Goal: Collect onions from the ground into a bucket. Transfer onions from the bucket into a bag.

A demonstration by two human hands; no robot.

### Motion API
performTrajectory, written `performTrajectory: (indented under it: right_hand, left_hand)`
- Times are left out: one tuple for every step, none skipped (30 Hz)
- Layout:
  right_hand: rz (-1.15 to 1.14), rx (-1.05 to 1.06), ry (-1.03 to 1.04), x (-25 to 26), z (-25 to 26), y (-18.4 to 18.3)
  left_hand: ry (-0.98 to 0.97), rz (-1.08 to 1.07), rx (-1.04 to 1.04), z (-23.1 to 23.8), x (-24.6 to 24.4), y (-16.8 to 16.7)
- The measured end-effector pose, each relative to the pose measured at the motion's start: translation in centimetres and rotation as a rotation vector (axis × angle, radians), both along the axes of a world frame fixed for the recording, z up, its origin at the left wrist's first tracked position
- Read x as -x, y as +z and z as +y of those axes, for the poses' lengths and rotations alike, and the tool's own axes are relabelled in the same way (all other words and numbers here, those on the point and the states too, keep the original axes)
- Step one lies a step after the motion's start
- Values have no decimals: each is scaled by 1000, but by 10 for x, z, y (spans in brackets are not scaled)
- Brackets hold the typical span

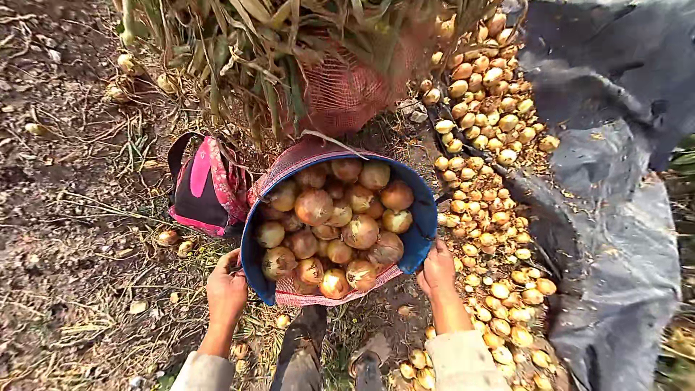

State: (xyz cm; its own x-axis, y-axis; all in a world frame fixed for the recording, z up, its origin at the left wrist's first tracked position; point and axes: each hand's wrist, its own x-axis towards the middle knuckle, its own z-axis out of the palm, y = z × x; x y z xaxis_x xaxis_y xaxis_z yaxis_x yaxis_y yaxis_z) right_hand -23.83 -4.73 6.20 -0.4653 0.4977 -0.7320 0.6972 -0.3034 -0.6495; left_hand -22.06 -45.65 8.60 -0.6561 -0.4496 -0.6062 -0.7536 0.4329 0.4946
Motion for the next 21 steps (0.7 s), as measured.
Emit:
performTrajectory:
  right_hand:
    - [-28, 11, -13, -3, -1, 4]
    - [-56, 5, -34, -2, -4, 7]
    - [-88, -31, -57, 2, -8, 11]
    - [-126, -98, -84, 9, -13, 14]
    - [-160, -163, -111, 18, -17, 15]
    - [-181, -192, -128, 23, -21, 15]
    - [-189, -196, -143, 25, -24, 15]
    - [-182, -194, -166, 25, -26, 14]
    - [-168, -185, -196, 25, -29, 12]
    - [-143, -166, -229, 21, -30, 10]
    - [-108, -121, -242, 14, -29, 10]
    - [-67, -69, -239, 8, -25, 9]
    - [-31, -7, -212, 2, -20, 8]
    - [-10, 45, -187, -4, -15, 9]
    - [-12, 63, -176, -5, -12, 9]
    - [-26, 50, -177, -2, -12, 9]
    - [-43, 27, -174, 3, -13, 8]
    - [-58, -5, -173, 7, -14, 7]
    - [-71, -46, -173, 12, -15, 6]
    - [-84, -87, -174, 17, -17, 6]
    - [-94, -106, -191, 20, -19, 7]
  left_hand:
    - [118, 63, -27, 6, 1, -1]
    - [244, 115, -39, 15, 4, -2]
    - [361, 133, -38, 25, 7, -2]
    - [453, 138, -31, 34, 9, -2]
    - [526, 152, -33, 40, 10, -4]
    - [594, 180, -55, 45, 12, -6]
    - [651, 205, -90, 47, 13, -8]
    - [696, 215, -135, 48, 14, -10]
    - [745, 211, -159, 49, 14, -12]
    - [775, 195, -167, 50, 12, -13]
    - [783, 177, -158, 51, 10, -13]
    - [768, 171, -159, 51, 10, -14]
    - [743, 169, -161, 51, 12, -15]
    - [721, 170, -167, 50, 12, -16]
    - [699, 170, -186, 48, 11, -16]
    - [687, 175, -217, 46, 8, -16]
    - [681, 184, -253, 44, 4, -16]
    - [672, 187, -273, 43, 0, -14]
    - [653, 179, -272, 41, -2, -13]
    - [638, 165, -261, 40, -2, -9]
    - [637, 141, -232, 40, 1, -4]
